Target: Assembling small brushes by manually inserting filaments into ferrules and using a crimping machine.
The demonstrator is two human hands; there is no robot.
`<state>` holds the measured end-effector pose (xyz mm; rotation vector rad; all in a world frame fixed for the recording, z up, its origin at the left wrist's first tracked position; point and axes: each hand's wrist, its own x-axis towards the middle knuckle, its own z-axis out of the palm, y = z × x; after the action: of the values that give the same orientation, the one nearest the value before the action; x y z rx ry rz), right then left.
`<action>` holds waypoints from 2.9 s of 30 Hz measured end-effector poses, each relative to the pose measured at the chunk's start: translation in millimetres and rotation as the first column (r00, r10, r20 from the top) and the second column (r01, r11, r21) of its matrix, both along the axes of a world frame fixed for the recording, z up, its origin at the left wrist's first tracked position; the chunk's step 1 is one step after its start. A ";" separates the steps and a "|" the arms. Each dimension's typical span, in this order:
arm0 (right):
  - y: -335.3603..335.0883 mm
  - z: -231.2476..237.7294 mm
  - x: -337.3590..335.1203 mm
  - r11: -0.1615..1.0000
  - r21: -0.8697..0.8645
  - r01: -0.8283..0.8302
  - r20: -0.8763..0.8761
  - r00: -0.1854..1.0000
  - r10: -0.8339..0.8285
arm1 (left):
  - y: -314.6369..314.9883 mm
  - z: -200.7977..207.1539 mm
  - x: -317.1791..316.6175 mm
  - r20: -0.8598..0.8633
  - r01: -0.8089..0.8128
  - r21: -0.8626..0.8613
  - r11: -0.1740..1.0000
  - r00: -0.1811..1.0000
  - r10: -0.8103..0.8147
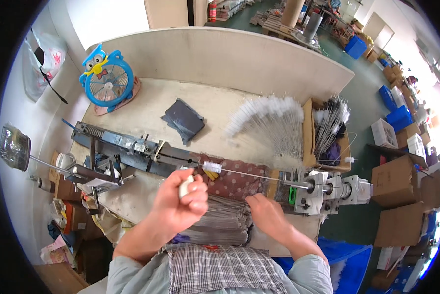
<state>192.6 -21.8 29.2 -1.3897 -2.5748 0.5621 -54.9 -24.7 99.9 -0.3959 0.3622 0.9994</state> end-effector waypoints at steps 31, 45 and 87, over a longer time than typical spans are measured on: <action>71.7 45.8 33.9 0.969 0.200 0.145 -0.264 0.960 -0.089 | 120.8 -108.6 111.3 0.015 0.905 -0.062 0.421 -0.420 0.907; 98.8 25.5 -113.2 0.922 0.321 -0.215 -0.258 0.917 0.304 | -30.1 -84.5 -33.8 -0.822 0.519 0.305 0.798 -0.280 0.496; 62.7 -30.2 -95.9 0.958 0.269 -0.100 -0.297 0.937 0.182 | -21.9 -121.7 -79.4 -0.943 0.032 0.294 0.955 0.170 0.285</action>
<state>96.7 40.9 -1.0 -0.9493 -2.3931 0.4229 -134.3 -46.6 -21.8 0.6045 1.4295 1.3700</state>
